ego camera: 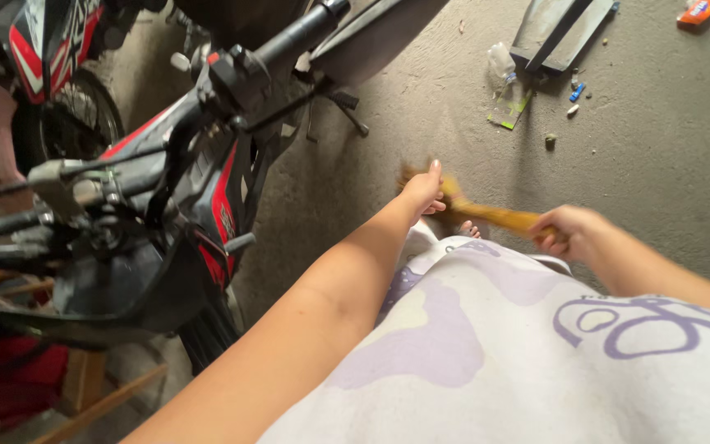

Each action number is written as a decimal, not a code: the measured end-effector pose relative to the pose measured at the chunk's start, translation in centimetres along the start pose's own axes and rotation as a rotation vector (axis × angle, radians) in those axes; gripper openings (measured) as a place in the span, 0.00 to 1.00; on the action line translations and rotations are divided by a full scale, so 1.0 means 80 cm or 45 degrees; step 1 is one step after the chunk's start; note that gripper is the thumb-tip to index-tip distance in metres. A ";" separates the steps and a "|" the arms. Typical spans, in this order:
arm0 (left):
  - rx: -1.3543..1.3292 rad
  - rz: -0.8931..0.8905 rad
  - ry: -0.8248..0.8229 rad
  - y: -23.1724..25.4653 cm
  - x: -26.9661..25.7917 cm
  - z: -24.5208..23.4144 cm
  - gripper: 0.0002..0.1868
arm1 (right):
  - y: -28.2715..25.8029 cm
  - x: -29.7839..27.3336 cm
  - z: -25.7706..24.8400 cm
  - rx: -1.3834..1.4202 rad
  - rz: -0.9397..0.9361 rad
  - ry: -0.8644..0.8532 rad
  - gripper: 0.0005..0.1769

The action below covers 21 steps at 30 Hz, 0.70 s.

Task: The person sweeps debris from a concrete floor using a broom and gathers it into a dustpan while standing near a motorcycle and a pile of clothes.

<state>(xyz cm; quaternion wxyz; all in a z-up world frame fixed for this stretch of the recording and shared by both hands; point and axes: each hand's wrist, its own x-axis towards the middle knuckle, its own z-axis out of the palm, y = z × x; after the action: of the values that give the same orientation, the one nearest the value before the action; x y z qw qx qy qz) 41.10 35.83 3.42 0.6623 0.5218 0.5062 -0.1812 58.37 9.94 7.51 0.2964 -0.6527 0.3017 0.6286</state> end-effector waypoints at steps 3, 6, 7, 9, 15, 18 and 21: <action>0.078 -0.056 -0.010 0.011 0.000 -0.012 0.40 | -0.036 0.005 -0.016 -0.074 -0.289 0.303 0.03; 0.186 -0.077 -0.032 0.013 0.013 -0.028 0.39 | -0.045 -0.029 -0.010 -0.099 -0.482 0.495 0.10; 0.196 -0.059 -0.064 0.016 0.023 -0.034 0.38 | -0.044 -0.045 -0.005 -0.112 -0.546 0.565 0.13; 0.217 -0.037 -0.135 0.015 0.043 -0.046 0.38 | -0.021 -0.079 0.006 -0.134 -0.616 0.644 0.25; 0.480 0.016 -0.299 0.053 0.097 -0.067 0.38 | 0.100 -0.141 0.103 0.050 -0.520 0.736 0.34; 0.705 0.110 -0.366 0.060 0.115 -0.073 0.38 | 0.188 -0.172 0.165 0.165 -0.463 0.790 0.31; 0.792 0.104 -0.426 0.053 0.124 -0.072 0.38 | 0.252 -0.197 0.228 0.208 -0.420 0.835 0.24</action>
<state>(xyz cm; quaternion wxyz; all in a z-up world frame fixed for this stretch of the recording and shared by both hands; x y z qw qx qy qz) 45.80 45.37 -2.62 0.5522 0.6813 0.2900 -0.3832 30.76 11.30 22.51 0.3324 -0.8333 0.3206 0.3040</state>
